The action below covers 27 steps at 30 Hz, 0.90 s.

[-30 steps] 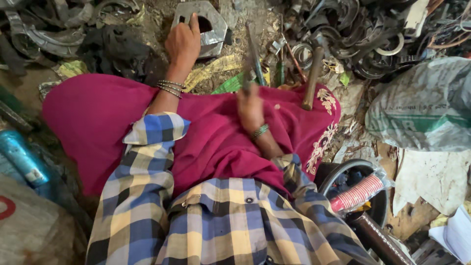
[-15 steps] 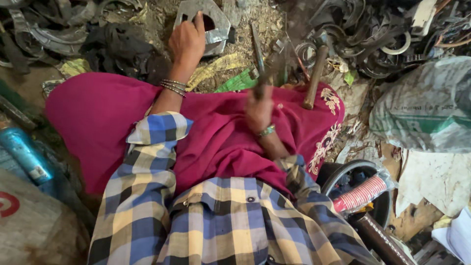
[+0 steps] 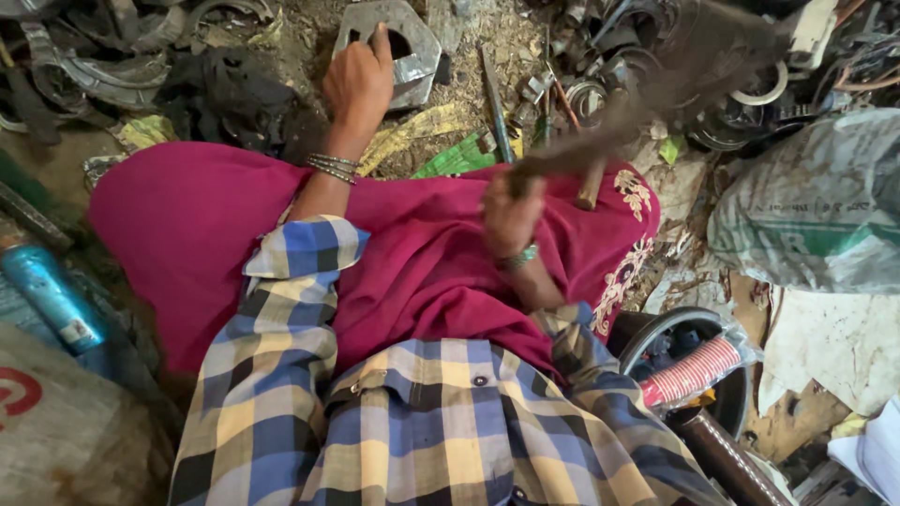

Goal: The person sits on the ground and repeatedly hammers a small metal piece placed in a metal holder. They pause briefly to handle a small cylindrical object before resuming hammering.

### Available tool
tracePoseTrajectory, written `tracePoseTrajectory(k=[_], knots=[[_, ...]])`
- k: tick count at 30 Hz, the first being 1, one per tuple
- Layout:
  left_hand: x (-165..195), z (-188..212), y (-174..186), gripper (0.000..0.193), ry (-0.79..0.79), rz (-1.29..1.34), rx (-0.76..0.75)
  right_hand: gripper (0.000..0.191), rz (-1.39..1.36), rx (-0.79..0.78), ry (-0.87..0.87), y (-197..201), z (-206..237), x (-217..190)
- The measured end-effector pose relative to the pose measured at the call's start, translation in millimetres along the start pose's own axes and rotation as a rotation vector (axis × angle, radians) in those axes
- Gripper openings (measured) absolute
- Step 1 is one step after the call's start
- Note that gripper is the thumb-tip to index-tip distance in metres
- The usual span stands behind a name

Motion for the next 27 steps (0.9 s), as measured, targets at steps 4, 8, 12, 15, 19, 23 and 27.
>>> tracePoseTrajectory(k=[4,8,12,15,19,23,27], knots=[[0,2,-7,0.069,0.021,0.101,-0.087,0.029,0.741,-0.308,0.155,-57,7,10],[5,3,-5,0.07,-0.044,-0.029,-0.001,0.041,0.657,-0.189,0.037,-38,10,0],[1,2,-11,0.071,0.003,-0.002,-0.023,0.032,0.353,-0.016,0.124,-7,11,-31],[0,1,-10,0.07,0.022,-0.014,-0.038,0.032,0.416,-0.043,0.019,-11,2,-11],[3,2,-7,0.07,0.011,0.014,-0.023,0.028,0.749,-0.309,0.114,-48,-6,9],[8,3,-2,0.069,-0.037,-0.057,0.041,0.028,0.702,-0.135,0.005,-20,-9,3],[8,3,-3,0.069,-0.062,-0.011,0.048,0.024,0.245,0.024,0.168,7,-2,-36]])
Point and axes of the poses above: each hand's wrist, its own z-axis away from the middle knuckle, its own y-axis out of the back of the hand, x = y × z, the point moved 9 cm from there along -z, towards the middle knuckle, and after that the axes turned 1 degree about -z, right-handed, at the moved point
